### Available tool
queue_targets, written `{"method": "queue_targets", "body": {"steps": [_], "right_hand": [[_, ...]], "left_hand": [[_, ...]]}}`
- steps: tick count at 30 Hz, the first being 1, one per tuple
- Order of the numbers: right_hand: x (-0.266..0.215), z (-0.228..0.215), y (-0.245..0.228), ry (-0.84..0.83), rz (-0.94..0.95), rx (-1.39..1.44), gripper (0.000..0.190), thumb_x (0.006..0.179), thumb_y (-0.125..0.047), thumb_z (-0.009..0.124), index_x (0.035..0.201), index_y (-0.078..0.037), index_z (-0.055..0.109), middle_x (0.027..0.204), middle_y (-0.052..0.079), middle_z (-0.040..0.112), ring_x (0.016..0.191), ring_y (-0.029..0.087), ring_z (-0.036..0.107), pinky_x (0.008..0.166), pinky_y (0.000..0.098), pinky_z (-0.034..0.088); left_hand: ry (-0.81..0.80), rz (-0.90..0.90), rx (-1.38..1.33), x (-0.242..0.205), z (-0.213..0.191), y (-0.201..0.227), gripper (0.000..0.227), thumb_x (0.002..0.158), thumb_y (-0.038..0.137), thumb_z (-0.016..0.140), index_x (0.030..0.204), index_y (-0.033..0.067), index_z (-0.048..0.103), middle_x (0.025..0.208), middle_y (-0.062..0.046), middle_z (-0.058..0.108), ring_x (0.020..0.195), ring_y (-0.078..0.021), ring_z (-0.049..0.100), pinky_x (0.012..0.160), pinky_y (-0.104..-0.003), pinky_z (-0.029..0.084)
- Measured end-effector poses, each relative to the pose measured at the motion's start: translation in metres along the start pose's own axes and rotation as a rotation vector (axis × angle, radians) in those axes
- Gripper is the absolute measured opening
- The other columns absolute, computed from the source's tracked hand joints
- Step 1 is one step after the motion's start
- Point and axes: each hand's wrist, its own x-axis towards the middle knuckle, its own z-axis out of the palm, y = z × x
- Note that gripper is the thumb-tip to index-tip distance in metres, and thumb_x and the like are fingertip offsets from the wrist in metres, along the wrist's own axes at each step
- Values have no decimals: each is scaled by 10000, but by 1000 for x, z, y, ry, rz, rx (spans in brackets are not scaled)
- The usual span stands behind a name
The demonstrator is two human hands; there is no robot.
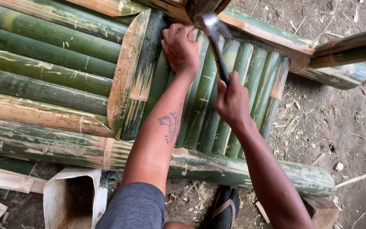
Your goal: The person assembles a bamboo structure by splitting bamboo strips with a machete and hammering them into place with a hammer. The person repeatedly cuts, positions, and secures bamboo pieces to form a flat surface.
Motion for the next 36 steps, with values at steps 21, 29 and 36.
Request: {"method": "queue_targets", "body": {"steps": [21, 29, 36], "right_hand": [[-1, 10, 28, -7, 28, 144, 347, 1111, -377, 507, 1028, -45, 562, 640, 57, 543, 531, 176, 542, 498, 375, 408], [15, -5, 35, -277, 486, 661, 355, 1071, -420, 483, 1013, -72, 513, 609, -43, 421, 452, 71, 402, 399, 269, 380], [14, -6, 36, -238, 420, 616, 353, 1074, -427, 489, 983, -86, 507, 623, -33, 441, 447, 81, 428, 384, 293, 387]], "left_hand": [[-325, 401, 246, -41, -41, -24, 570, 907, 60, 557, 1471, 23, 484, 1597, -122, 423, 1518, -268, 323, 1272, -476, 167], [-363, 388, 346, -34, -42, -20, 579, 924, 100, 481, 1494, 8, 446, 1607, -152, 391, 1529, -262, 287, 1274, -449, 160], [-367, 376, 323, -42, -44, -28, 548, 967, 109, 475, 1500, -9, 443, 1608, -148, 408, 1536, -268, 301, 1283, -453, 165]]}}
